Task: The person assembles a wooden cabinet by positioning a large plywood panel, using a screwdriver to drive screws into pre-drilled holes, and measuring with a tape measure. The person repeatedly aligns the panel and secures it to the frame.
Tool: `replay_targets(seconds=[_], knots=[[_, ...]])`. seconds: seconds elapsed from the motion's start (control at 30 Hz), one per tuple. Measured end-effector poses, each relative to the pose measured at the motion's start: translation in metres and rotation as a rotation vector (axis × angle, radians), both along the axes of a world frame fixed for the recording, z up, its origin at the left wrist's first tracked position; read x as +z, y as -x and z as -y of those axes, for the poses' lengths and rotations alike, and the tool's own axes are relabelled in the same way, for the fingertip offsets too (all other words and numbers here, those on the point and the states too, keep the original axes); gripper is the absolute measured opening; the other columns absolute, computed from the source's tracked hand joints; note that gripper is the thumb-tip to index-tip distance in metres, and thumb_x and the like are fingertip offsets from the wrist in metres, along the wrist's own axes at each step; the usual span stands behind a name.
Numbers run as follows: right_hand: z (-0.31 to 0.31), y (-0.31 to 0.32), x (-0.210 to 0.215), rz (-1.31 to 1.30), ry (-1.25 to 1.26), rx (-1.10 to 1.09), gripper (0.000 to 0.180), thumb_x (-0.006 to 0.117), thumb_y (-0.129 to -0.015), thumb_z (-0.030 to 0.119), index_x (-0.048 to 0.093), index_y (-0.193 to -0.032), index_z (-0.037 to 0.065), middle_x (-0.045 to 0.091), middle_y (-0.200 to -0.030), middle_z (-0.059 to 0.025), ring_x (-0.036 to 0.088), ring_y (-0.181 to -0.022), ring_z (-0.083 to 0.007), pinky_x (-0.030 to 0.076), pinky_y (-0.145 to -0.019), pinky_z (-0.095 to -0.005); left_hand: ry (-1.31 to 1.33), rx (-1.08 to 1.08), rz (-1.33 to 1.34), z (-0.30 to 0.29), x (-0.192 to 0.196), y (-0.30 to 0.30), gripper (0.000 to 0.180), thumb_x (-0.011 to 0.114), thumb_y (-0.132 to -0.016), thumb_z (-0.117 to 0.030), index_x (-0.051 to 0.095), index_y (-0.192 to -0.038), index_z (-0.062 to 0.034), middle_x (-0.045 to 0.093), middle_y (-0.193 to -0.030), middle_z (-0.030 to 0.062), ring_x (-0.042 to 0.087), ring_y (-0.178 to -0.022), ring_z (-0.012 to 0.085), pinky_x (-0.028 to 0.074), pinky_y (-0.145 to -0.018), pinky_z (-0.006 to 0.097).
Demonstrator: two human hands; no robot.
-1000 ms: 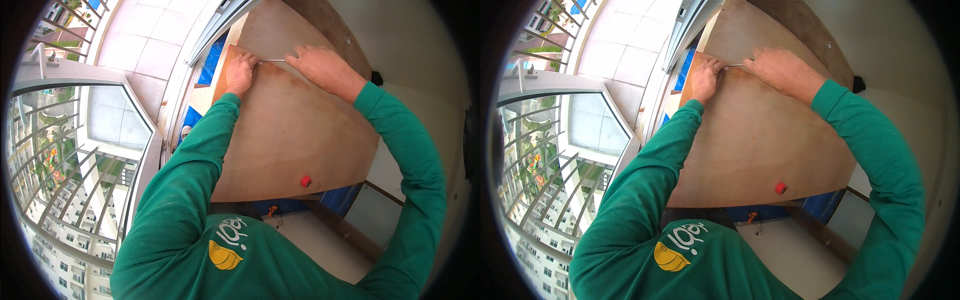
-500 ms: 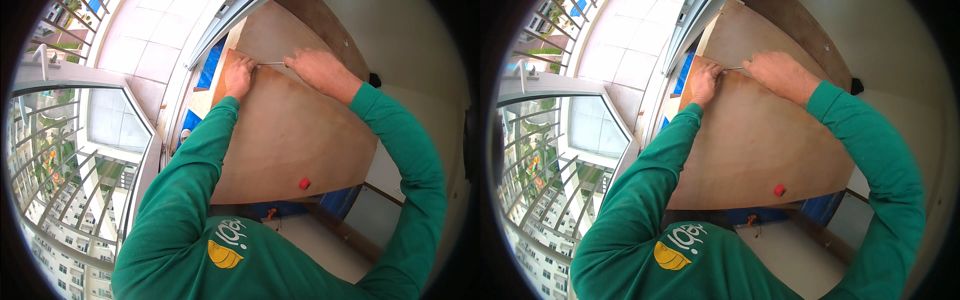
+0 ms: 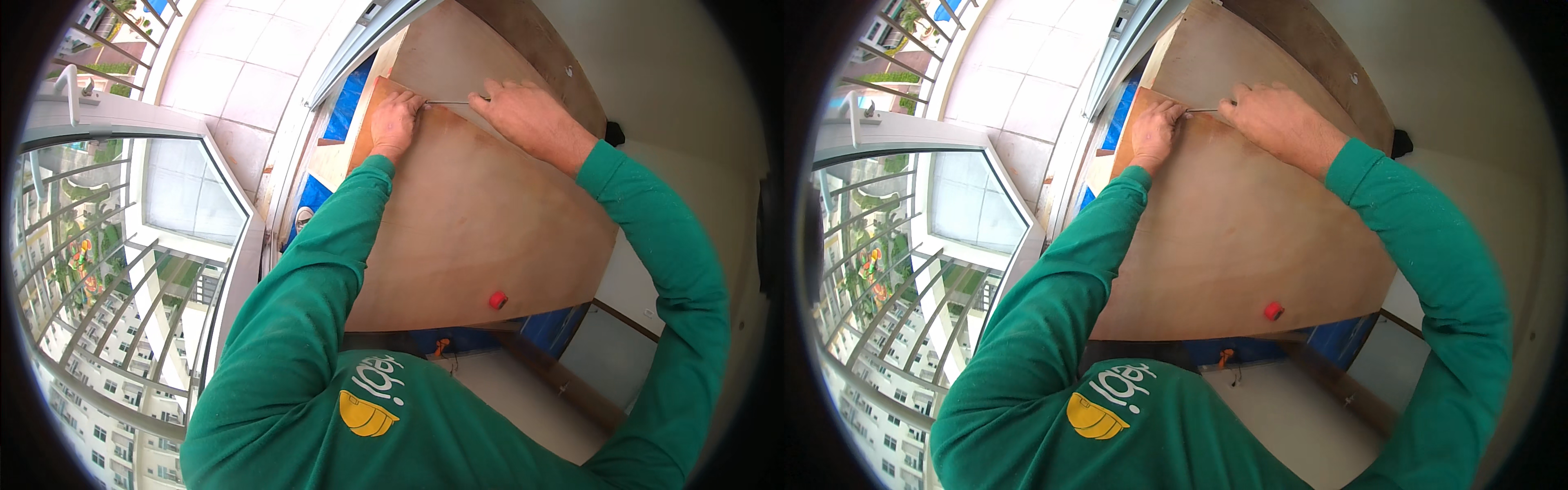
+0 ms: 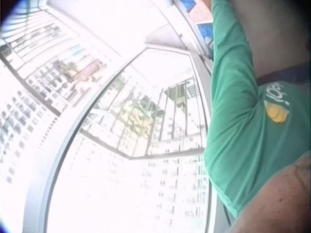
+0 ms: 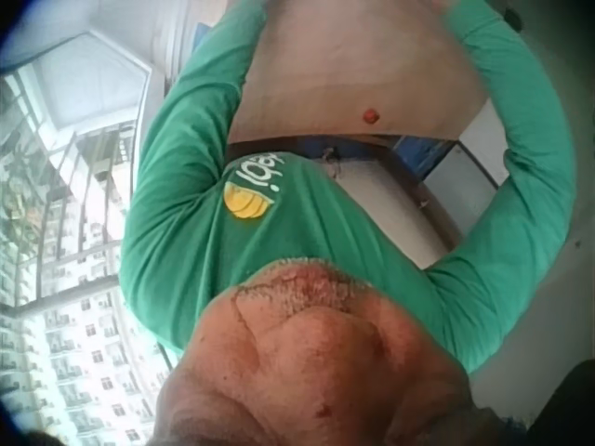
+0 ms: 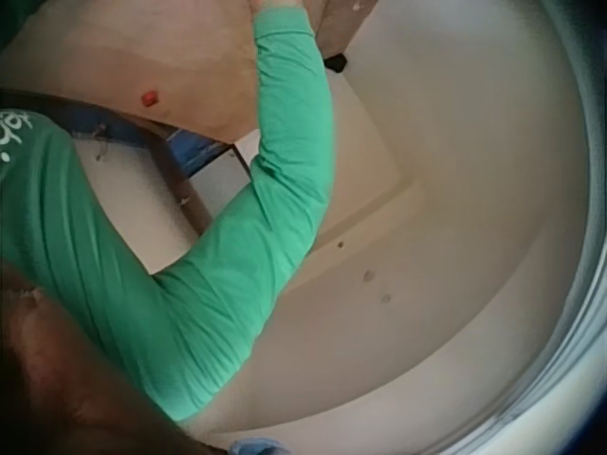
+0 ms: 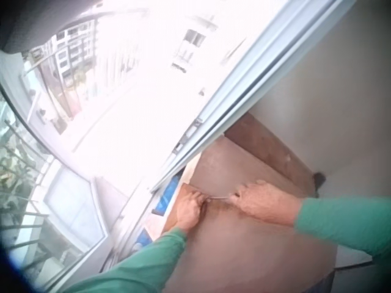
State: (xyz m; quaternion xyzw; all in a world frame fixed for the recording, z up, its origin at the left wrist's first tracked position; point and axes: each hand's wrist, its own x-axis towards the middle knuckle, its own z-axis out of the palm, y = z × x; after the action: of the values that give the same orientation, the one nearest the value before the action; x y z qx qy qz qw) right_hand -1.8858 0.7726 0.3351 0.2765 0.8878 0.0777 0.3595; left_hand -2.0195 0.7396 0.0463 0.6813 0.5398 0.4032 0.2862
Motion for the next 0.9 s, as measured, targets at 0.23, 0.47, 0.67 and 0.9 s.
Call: replay_targets(seconds=[0.23, 0.47, 0.67, 0.9], knots=[[-0.017, 0.017, -0.007, -0.347, 0.376, -1.786, 0.034, 0.066, -0.102, 0.035, 0.066, -0.113, 0.003, 0.063, -0.089, -0.0066, 0.062, -0.077, -0.0181, 0.049, -0.06, -0.0389, 0.001, 0.175, 0.072, -0.003, 0.003, -0.005, 0.012, 0.074, -0.096, -0.025, 0.078, -0.101, -0.0145, 0.072, -0.097, 0.0039, 0.069, -0.094, 0.0285, 0.058, -0.079, 0.046], [0.005, 0.01, -0.003, -0.109, 0.252, -1.298, 0.039, 0.062, -0.103, 0.034, 0.075, -0.113, -0.001, 0.074, -0.096, -0.0195, 0.07, -0.084, -0.0319, 0.054, -0.071, -0.0484, 0.012, 0.067, 0.034, 0.001, 0.004, -0.005, 0.013, 0.076, -0.097, -0.027, 0.079, -0.101, -0.0162, 0.075, -0.102, 0.0008, 0.071, -0.1, 0.0285, 0.058, -0.084, 0.044], [0.019, -0.002, 0.012, -0.167, 0.08, -1.03, 0.035, 0.061, -0.103, 0.028, 0.079, -0.121, 0.004, 0.077, -0.108, -0.0235, 0.073, -0.098, -0.0424, 0.057, -0.084, -0.0539, -0.025, 0.061, 0.007, -0.001, -0.001, -0.005, 0.013, 0.075, -0.096, -0.028, 0.08, -0.1, -0.0168, 0.074, -0.1, -0.0018, 0.067, -0.094, 0.0256, 0.058, -0.082, 0.042], [0.017, -0.003, 0.018, -0.293, 0.057, -0.968, 0.032, 0.061, -0.106, 0.026, 0.078, -0.125, 0.006, 0.078, -0.108, -0.0185, 0.071, -0.096, -0.0392, 0.056, -0.084, -0.0492, -0.044, 0.053, 0.002, 0.001, 0.002, -0.003, 0.013, 0.075, -0.096, -0.027, 0.081, -0.103, -0.0173, 0.075, -0.103, -0.0031, 0.067, -0.096, 0.0252, 0.058, -0.083, 0.042]])
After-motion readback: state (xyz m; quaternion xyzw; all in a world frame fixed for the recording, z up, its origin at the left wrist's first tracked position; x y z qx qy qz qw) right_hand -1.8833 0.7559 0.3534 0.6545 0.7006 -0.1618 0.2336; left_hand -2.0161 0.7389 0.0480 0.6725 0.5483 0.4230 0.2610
